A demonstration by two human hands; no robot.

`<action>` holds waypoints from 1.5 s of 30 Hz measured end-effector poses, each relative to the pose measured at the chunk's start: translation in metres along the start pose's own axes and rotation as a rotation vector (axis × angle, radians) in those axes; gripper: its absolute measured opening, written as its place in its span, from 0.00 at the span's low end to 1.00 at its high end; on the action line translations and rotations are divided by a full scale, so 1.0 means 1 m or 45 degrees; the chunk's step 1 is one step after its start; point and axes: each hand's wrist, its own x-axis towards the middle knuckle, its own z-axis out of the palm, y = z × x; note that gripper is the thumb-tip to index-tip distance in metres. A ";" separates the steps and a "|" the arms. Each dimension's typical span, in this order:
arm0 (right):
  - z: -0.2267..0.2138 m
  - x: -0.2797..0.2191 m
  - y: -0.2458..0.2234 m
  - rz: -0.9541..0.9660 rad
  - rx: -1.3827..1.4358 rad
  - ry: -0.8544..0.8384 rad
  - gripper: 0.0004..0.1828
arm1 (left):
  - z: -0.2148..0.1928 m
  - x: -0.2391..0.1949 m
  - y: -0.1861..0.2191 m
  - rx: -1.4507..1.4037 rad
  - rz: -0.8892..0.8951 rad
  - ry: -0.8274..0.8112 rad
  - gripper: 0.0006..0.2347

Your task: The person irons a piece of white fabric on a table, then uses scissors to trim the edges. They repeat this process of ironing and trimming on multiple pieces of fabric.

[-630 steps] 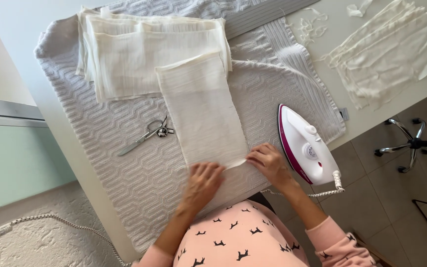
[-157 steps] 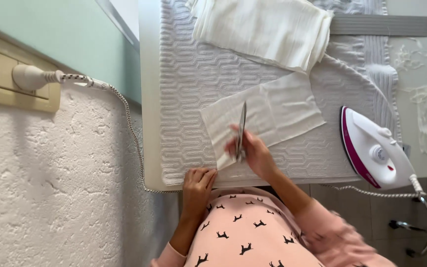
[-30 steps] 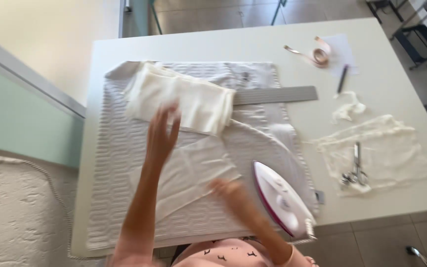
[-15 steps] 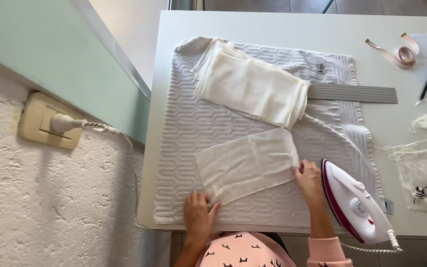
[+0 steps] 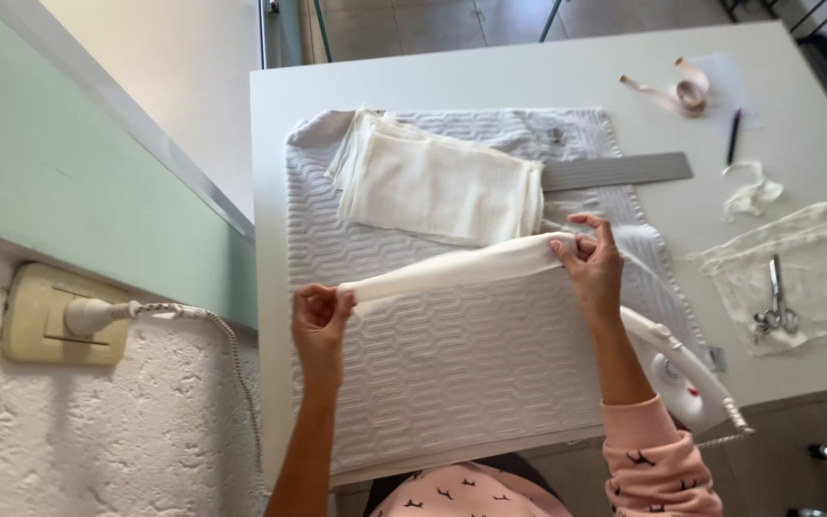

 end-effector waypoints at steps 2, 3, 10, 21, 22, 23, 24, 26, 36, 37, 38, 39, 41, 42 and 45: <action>-0.006 -0.007 -0.010 -0.111 -0.062 -0.038 0.23 | 0.002 -0.008 0.014 0.052 0.040 0.047 0.12; -0.009 -0.014 -0.009 -0.121 -0.064 -0.042 0.23 | -0.001 -0.016 0.014 0.045 0.045 0.053 0.12; -0.026 -0.074 0.064 0.036 -0.386 -0.238 0.22 | -0.042 -0.088 -0.027 0.210 -0.191 0.035 0.13; -0.042 -0.126 0.106 0.254 -0.458 -0.453 0.30 | -0.059 -0.166 -0.047 0.940 -0.180 0.065 0.13; -0.042 -0.126 0.108 0.252 -0.520 -0.471 0.31 | -0.058 -0.168 -0.045 0.938 -0.162 0.070 0.12; -0.043 -0.127 0.108 0.248 -0.582 -0.488 0.33 | -0.056 -0.170 -0.041 0.936 -0.144 0.075 0.12; -0.045 -0.132 0.107 0.236 -0.580 -0.498 0.33 | -0.056 -0.173 -0.040 0.935 -0.139 0.090 0.12; -0.049 -0.140 0.104 0.140 -0.501 -0.476 0.28 | -0.053 -0.177 -0.039 1.039 -0.091 0.049 0.12; -0.159 -0.074 0.056 -0.498 -0.772 -0.169 0.20 | 0.047 -0.163 -0.055 1.617 0.491 0.046 0.12; -0.173 -0.072 0.053 -0.247 -0.979 -0.240 0.25 | 0.061 -0.162 -0.075 1.618 0.631 -0.159 0.14; -0.184 -0.063 0.048 -0.004 -1.172 -0.296 0.33 | 0.078 -0.154 -0.095 1.602 0.789 -0.355 0.15; -0.199 -0.071 0.071 0.002 -1.175 -0.291 0.33 | 0.081 -0.173 -0.101 1.598 0.789 -0.363 0.15; -0.207 -0.057 0.118 0.554 -1.105 -0.537 0.42 | 0.097 -0.162 -0.118 1.621 0.723 -0.563 0.23; -0.205 -0.058 0.104 0.551 -1.097 -0.521 0.42 | 0.097 -0.151 -0.119 1.617 0.742 -0.568 0.23; -0.204 -0.070 0.079 0.465 -0.961 -0.472 0.30 | 0.089 -0.135 -0.125 1.710 0.680 -0.568 0.31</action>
